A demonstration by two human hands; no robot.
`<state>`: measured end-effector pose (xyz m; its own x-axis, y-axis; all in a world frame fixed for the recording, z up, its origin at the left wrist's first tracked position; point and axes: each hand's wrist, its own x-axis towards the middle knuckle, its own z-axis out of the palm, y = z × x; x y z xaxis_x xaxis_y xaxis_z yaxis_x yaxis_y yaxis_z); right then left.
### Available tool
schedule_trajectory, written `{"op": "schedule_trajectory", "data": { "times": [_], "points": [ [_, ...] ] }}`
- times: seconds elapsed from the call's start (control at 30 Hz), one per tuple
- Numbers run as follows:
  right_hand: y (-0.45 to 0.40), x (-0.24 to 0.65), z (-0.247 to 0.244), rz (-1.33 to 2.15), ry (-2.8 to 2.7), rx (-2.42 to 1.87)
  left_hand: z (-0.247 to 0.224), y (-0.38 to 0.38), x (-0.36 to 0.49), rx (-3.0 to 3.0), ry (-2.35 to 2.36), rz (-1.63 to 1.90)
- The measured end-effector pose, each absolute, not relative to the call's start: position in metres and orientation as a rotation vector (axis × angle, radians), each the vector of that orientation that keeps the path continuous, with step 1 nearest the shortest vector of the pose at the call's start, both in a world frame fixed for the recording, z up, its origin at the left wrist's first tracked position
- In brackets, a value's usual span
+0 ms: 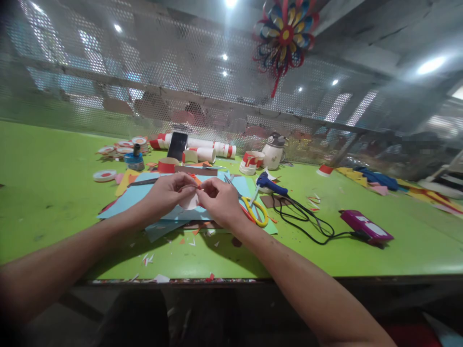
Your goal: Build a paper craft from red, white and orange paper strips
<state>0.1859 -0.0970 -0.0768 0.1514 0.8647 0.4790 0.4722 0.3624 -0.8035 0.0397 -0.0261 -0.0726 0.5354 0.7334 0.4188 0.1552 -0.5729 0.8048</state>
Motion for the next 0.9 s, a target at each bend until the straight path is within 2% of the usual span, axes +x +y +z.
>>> {"op": "schedule_trajectory", "data": {
  "times": [0.27,0.9],
  "points": [
    [-0.098,0.189,-0.074,0.451,-1.426,-1.271,-0.073,-0.028,0.04,1.978,0.644,0.956],
    [-0.095,0.202,-0.063,1.32,-1.05,-1.04,-0.067,-0.033,0.037,1.905,0.51,0.914]
  ]
}}
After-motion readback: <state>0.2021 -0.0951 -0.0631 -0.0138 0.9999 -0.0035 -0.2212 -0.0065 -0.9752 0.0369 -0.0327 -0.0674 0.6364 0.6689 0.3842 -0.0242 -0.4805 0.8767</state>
